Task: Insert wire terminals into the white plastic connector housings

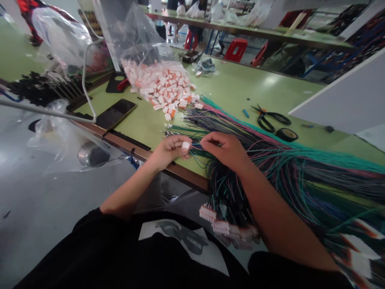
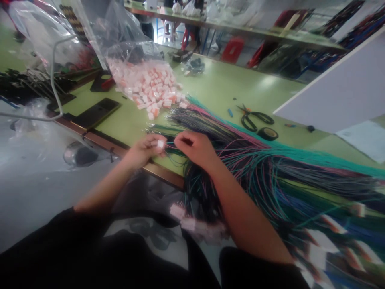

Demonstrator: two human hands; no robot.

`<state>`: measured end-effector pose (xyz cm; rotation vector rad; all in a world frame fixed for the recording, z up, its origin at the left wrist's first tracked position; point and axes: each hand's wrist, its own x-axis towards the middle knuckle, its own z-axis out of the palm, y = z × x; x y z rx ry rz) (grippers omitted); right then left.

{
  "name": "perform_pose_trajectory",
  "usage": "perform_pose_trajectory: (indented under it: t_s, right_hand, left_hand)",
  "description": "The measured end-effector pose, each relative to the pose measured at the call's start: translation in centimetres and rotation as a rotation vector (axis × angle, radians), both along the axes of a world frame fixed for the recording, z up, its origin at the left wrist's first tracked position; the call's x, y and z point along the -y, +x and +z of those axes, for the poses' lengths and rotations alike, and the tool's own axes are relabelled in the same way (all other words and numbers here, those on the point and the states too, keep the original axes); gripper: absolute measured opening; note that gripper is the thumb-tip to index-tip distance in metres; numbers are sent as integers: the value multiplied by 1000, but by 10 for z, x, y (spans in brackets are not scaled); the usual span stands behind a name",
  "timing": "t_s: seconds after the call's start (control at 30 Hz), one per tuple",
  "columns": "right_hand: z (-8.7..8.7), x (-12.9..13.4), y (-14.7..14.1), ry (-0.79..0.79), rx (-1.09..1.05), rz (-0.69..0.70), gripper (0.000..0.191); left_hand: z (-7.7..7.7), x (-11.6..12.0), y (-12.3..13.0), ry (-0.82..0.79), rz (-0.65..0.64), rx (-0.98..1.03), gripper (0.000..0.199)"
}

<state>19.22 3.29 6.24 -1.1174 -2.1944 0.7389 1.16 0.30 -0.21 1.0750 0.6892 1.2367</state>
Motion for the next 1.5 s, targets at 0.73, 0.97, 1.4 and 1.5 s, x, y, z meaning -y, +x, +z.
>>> perform_pose_trajectory:
  t_s: [0.73,0.97,1.4,1.5]
  right_hand:
    - [4,-18,25,-52,122,91,36]
    - [-12,-25,18,171,57,-271,33]
    - [33,-27,81,60,-150,-300,53]
    - [27,-30,74,153,-107,-398,42]
  left_hand:
    - [89,-36,20,330,232,-379,27]
    - [54,-39,81,303,380,-499,13]
    - [88,-59,92,359,-179,-798,24]
    - [91,-58,98,329,-266,-734,27]
